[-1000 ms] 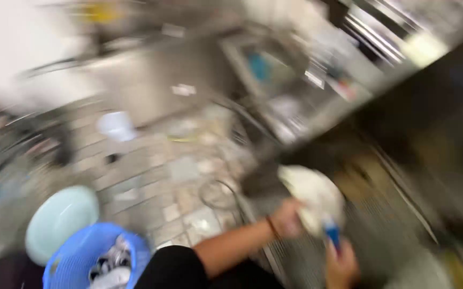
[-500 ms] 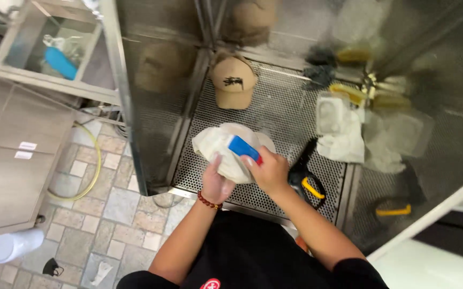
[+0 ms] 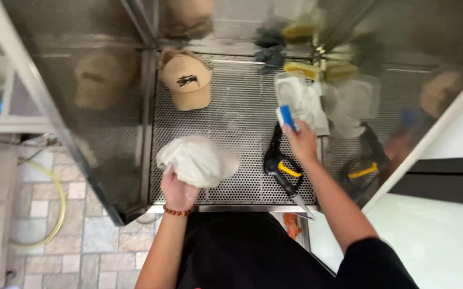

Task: Scrubbing and cleaning a white baseball cap using a blue brush and cleaning solution in a stainless steel booth.

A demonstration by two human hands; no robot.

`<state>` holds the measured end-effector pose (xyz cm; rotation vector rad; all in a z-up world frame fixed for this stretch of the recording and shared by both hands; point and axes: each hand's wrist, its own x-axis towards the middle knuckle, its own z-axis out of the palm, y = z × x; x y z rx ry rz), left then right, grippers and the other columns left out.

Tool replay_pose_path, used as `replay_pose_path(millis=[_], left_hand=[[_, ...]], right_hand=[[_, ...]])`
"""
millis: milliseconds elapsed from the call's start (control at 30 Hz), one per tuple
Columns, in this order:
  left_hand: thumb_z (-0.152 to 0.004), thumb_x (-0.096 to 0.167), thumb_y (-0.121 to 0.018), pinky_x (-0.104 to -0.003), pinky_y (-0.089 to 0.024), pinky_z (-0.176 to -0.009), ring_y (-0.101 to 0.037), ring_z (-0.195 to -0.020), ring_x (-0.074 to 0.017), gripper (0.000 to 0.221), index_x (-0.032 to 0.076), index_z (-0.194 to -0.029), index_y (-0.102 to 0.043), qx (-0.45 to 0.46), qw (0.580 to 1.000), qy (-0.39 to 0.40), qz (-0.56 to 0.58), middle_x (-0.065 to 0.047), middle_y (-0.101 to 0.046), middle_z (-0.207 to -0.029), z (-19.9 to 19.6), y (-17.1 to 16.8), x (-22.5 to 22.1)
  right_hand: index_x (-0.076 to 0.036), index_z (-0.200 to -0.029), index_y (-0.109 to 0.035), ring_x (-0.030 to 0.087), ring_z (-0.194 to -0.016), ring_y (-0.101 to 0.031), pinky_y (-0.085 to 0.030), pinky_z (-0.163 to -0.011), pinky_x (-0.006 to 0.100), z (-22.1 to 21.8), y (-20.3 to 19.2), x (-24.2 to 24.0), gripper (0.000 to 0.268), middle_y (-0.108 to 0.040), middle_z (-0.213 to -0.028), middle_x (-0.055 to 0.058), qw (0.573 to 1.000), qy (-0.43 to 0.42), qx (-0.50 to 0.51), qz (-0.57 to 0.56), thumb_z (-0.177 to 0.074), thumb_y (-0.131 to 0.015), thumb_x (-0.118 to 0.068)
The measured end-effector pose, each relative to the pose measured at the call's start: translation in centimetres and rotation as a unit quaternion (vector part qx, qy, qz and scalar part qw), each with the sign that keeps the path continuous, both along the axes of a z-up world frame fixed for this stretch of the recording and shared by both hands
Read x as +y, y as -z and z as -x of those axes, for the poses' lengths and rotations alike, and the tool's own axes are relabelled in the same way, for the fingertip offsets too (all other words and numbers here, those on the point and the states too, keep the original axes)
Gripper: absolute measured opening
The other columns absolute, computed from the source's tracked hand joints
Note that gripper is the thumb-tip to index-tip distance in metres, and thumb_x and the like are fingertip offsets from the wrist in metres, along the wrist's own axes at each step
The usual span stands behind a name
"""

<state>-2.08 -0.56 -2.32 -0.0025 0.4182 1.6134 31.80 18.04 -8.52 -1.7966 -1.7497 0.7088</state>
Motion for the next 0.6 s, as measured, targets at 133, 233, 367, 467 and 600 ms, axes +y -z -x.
replay_pose_path(millis=[133,233,367,467,600], left_hand=[[-0.104,0.034,-0.036,-0.049,-0.037,-0.118,-0.048,-0.14,-0.0314,0.057,0.0,-0.149,-0.04,0.092,0.986,0.016,0.135,-0.015,-0.051,-0.15,-0.2,3.1,-0.6],[-0.104,0.028,-0.043,-0.046,-0.041,-0.114,-0.051,-0.135,-0.0285,0.052,-0.001,-0.146,-0.044,0.166,0.97,0.039,0.174,-0.014,-0.055,-0.145,-0.5,3.7,-1.2],[-0.102,0.025,-0.048,-0.042,-0.045,-0.109,-0.056,-0.13,-0.0293,0.048,-0.002,-0.141,-0.05,0.329,0.921,0.032,0.206,-0.016,-0.06,-0.14,-0.6,2.8,-1.6],[-0.1,0.024,-0.052,-0.041,-0.046,-0.105,-0.059,-0.122,-0.0316,0.04,0.0,-0.132,-0.059,0.604,0.761,0.033,0.234,-0.019,-0.065,-0.131,-0.5,-0.1,-1.5],[-0.1,0.029,-0.048,-0.039,-0.05,-0.094,-0.067,-0.104,-0.0314,0.038,0.003,-0.123,-0.064,0.671,0.672,0.108,0.295,-0.019,-0.072,-0.112,0.9,0.3,-1.9]], right_hand=[[-0.008,-0.119,-0.071,0.04,-0.088,-0.071,-0.055,-0.076,0.05,-1.7,1.9,7.2,0.044,-0.075,-0.094,0.02,0.987,0.004,-0.16,-0.003,-0.093,-0.071,-0.044],[-0.01,-0.115,-0.071,0.039,-0.092,-0.071,-0.055,-0.077,0.053,-0.6,1.8,10.3,0.04,-0.075,-0.099,0.017,0.961,0.001,-0.268,0.063,-0.094,-0.069,-0.043],[-0.011,-0.112,-0.071,0.038,-0.095,-0.072,-0.056,-0.078,0.052,-0.6,5.3,13.1,0.04,-0.075,-0.101,0.017,0.938,-0.021,-0.332,0.097,-0.093,-0.069,-0.045],[-0.012,-0.111,-0.071,0.038,-0.097,-0.072,-0.056,-0.079,0.052,-0.4,6.0,14.6,0.041,-0.074,-0.102,0.017,0.928,-0.036,-0.356,0.106,-0.09,-0.071,-0.047],[-0.014,-0.112,-0.074,0.038,-0.097,-0.071,-0.056,-0.081,0.051,-0.8,2.3,15.0,0.042,-0.074,-0.104,0.017,0.946,0.012,-0.292,0.137,-0.089,-0.073,-0.05]])
